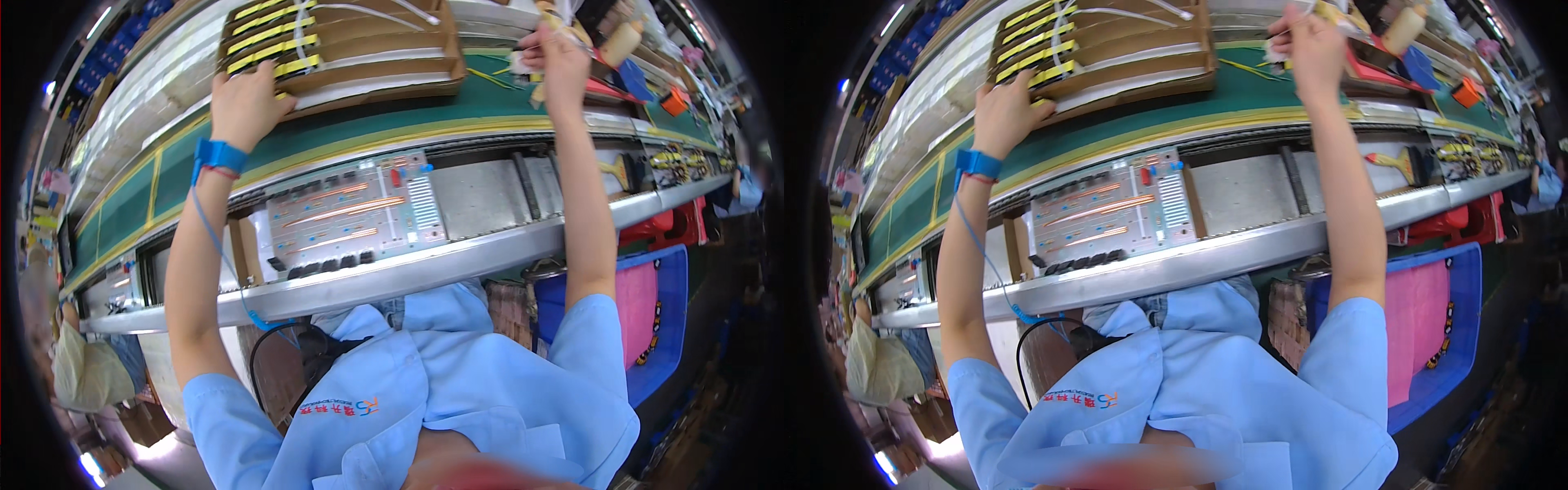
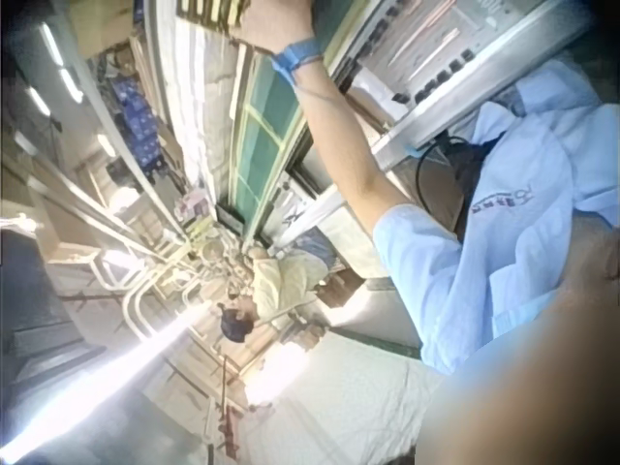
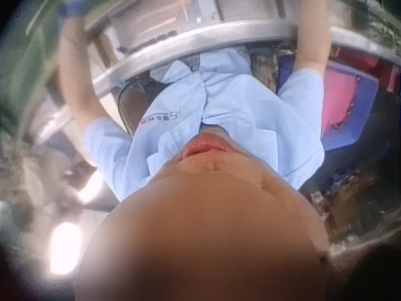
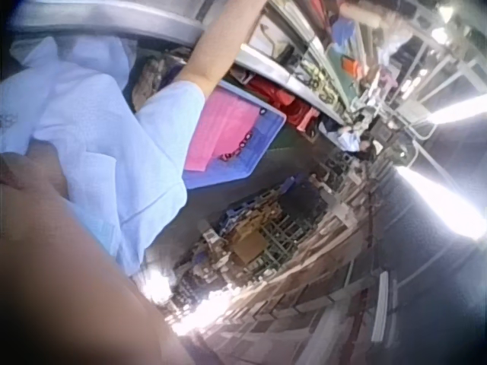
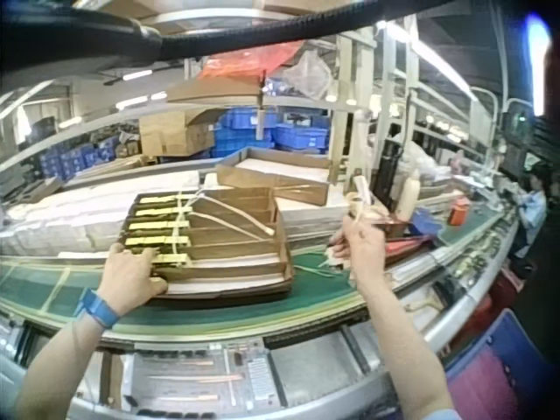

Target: Assembling components onto a circuit board in a factory setting.

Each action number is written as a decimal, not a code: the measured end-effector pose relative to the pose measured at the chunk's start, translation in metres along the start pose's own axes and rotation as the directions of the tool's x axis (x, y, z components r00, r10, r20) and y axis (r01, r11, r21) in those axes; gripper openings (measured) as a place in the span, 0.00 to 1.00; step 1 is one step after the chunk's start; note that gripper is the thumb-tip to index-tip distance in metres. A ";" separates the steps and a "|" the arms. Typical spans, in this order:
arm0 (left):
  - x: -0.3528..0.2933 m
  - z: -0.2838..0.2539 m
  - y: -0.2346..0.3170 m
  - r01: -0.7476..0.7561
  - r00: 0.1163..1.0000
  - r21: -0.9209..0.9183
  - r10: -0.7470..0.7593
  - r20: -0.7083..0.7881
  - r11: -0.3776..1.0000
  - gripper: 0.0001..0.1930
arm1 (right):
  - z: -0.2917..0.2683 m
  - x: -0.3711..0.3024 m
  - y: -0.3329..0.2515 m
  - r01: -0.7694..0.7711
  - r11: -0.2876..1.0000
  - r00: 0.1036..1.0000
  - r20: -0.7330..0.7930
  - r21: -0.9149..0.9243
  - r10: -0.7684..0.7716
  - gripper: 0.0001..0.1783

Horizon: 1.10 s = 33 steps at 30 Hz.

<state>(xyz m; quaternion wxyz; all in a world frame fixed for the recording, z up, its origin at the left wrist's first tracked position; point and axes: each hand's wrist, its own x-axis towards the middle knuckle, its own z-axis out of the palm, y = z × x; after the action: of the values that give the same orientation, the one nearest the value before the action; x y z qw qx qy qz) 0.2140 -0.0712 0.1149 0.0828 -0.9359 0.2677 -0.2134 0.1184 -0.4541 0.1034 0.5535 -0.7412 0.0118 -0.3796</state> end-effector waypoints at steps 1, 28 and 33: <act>0.001 -0.001 -0.001 -0.018 1.000 -0.009 0.018 -0.006 1.000 0.28 | 0.000 -0.004 0.013 -0.033 0.999 0.998 -0.042 0.039 0.035 0.23; -0.094 0.034 -0.133 0.275 0.953 -0.213 -0.236 0.191 0.938 0.22 | -0.038 -0.003 0.079 -0.127 0.905 0.901 0.334 -0.406 0.276 0.36; -0.113 0.010 -0.135 0.275 0.951 -0.190 -0.237 0.199 0.942 0.24 | -0.042 0.004 0.070 -0.103 0.901 0.806 0.496 -0.420 0.324 0.34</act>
<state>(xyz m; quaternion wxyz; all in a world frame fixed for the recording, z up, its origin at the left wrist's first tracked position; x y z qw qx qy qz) 0.1951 0.1038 0.1021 -0.0249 -0.9812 0.1567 -0.1101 0.1256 -0.5175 0.0516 0.4213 -0.9039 0.0078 -0.0730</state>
